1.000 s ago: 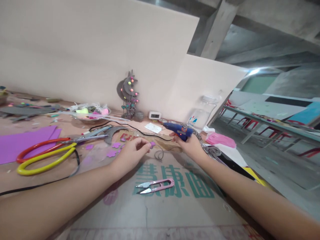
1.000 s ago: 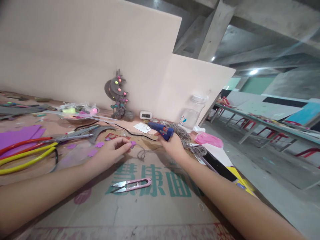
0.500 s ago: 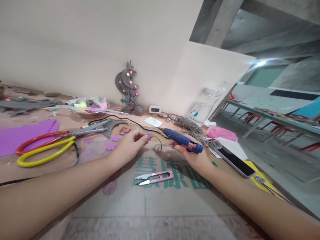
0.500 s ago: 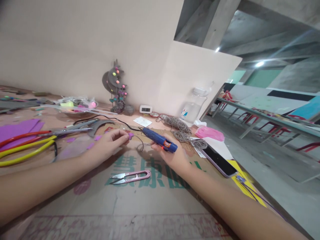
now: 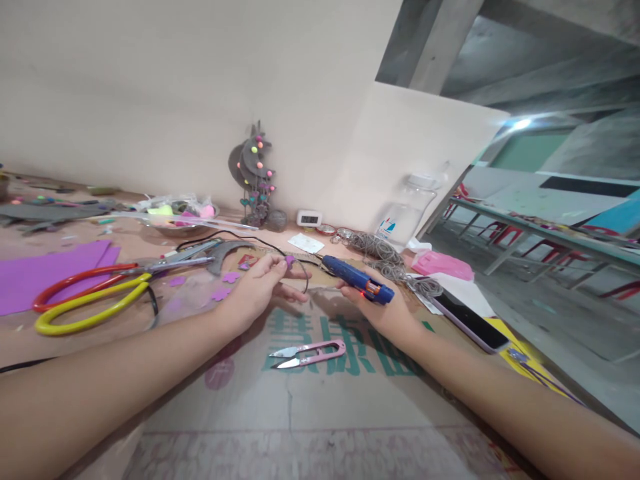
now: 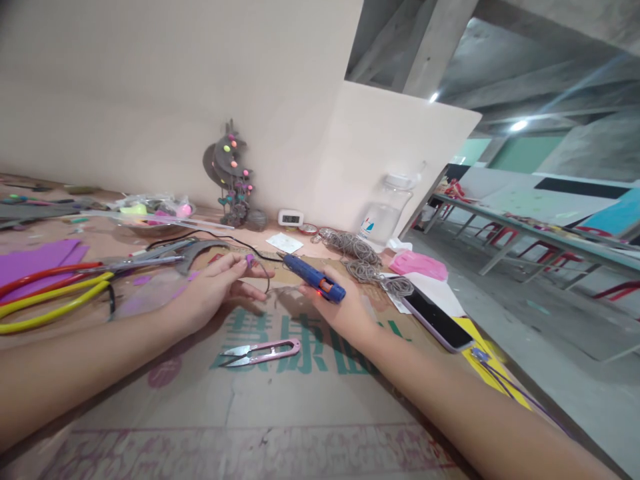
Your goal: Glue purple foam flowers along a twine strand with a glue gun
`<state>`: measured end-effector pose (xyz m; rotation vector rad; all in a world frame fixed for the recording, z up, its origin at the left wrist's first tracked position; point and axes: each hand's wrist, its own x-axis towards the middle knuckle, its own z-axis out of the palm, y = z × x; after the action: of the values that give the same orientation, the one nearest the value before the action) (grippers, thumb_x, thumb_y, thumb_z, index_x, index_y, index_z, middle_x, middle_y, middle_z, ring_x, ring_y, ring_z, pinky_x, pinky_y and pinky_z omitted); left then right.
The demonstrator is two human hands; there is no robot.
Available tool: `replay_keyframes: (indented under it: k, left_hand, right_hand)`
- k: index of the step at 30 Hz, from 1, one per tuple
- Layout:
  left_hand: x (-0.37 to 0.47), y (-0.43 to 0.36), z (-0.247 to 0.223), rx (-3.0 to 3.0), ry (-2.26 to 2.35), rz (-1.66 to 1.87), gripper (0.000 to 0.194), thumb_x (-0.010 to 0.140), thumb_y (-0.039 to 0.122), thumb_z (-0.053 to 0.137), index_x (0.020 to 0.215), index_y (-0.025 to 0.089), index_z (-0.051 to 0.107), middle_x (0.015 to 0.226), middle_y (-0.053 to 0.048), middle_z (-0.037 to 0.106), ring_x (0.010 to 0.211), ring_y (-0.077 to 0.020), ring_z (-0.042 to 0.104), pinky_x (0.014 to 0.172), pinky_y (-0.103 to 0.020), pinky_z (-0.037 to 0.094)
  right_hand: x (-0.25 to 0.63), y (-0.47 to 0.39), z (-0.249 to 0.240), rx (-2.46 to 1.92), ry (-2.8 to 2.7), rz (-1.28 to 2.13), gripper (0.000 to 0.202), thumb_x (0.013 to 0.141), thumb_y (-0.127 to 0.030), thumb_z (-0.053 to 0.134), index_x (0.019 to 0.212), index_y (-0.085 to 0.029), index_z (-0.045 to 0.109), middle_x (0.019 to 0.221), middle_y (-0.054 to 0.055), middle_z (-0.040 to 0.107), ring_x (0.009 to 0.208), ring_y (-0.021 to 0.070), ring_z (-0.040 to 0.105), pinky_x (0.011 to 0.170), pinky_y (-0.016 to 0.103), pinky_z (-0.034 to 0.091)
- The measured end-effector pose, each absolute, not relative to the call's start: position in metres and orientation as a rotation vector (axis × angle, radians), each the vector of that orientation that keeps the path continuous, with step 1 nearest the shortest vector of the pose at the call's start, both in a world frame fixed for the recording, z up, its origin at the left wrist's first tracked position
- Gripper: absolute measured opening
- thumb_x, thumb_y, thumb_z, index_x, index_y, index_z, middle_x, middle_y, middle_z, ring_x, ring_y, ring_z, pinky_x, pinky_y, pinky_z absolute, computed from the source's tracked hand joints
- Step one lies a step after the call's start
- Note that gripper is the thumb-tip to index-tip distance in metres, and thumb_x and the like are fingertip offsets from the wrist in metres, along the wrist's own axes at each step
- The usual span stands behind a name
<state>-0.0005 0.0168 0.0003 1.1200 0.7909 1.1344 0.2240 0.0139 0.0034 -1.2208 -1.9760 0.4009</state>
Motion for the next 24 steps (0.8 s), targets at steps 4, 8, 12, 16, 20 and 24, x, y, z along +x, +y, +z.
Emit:
replay_keyframes:
  k: [4, 8, 12, 16, 20, 24]
  left_hand:
    - [-0.001, 0.019, -0.004, 1.152, 0.824, 1.118, 0.02, 0.084, 0.036, 0.048, 0.081, 0.019, 0.039, 0.062, 0.0, 0.065, 0.046, -0.0124, 0.061, 0.046, -0.024, 0.049]
    - [0.0, 0.021, -0.011, 1.271, 0.847, 1.125, 0.023, 0.084, 0.041, 0.047, 0.082, 0.02, 0.039, 0.046, 0.006, 0.055, 0.036, -0.0091, 0.05, 0.04, -0.018, 0.04]
    - [0.0, 0.02, -0.011, 1.352, 0.927, 1.128, 0.024, 0.085, 0.043, 0.044, 0.085, 0.019, 0.041, 0.045, 0.007, 0.054, 0.035, -0.0077, 0.048, 0.039, -0.015, 0.036]
    - [-0.001, 0.02, -0.01, 1.375, 0.938, 1.138, 0.026, 0.084, 0.045, 0.046, 0.086, 0.019, 0.042, 0.045, 0.007, 0.053, 0.036, -0.008, 0.05, 0.04, -0.016, 0.037]
    - [-0.001, 0.019, -0.011, 1.372, 0.928, 1.153, 0.025, 0.084, 0.045, 0.046, 0.086, 0.02, 0.043, 0.046, 0.007, 0.053, 0.038, -0.0085, 0.05, 0.041, -0.017, 0.038]
    - [-0.001, 0.019, -0.01, 1.407, 0.945, 1.137, 0.025, 0.085, 0.044, 0.045, 0.086, 0.019, 0.042, 0.048, 0.006, 0.054, 0.037, -0.0076, 0.05, 0.041, -0.017, 0.037]
  right_hand:
    - [0.224, 0.015, 0.003, -1.209, -1.984, 0.418, 0.022, 0.08, -0.042, 0.057, 0.087, -0.021, 0.058, 0.082, 0.003, 0.063, 0.076, 0.0192, 0.059, 0.069, 0.032, 0.048]
    - [0.224, 0.01, 0.007, -1.177, -1.979, 0.435, 0.024, 0.079, -0.044, 0.057, 0.083, -0.02, 0.058, 0.081, 0.004, 0.063, 0.074, 0.0192, 0.059, 0.069, 0.033, 0.048]
    - [0.224, 0.002, 0.013, -1.133, -2.079, 0.491, 0.027, 0.075, -0.046, 0.061, 0.078, -0.019, 0.058, 0.073, 0.003, 0.062, 0.066, 0.0176, 0.058, 0.061, 0.029, 0.047]
    - [0.221, -0.002, 0.018, -1.113, -2.107, 0.533, 0.025, 0.074, -0.043, 0.063, 0.078, -0.019, 0.06, 0.073, 0.003, 0.064, 0.066, 0.0172, 0.06, 0.059, 0.028, 0.047]
    - [0.219, -0.001, 0.019, -1.113, -2.082, 0.594, 0.022, 0.075, -0.04, 0.062, 0.085, -0.02, 0.062, 0.082, 0.004, 0.067, 0.074, 0.0187, 0.063, 0.067, 0.03, 0.049]
    - [0.219, 0.0, 0.018, -1.131, -2.121, 0.583, 0.018, 0.075, -0.037, 0.063, 0.081, -0.02, 0.061, 0.078, 0.004, 0.066, 0.072, 0.0189, 0.062, 0.066, 0.031, 0.049]
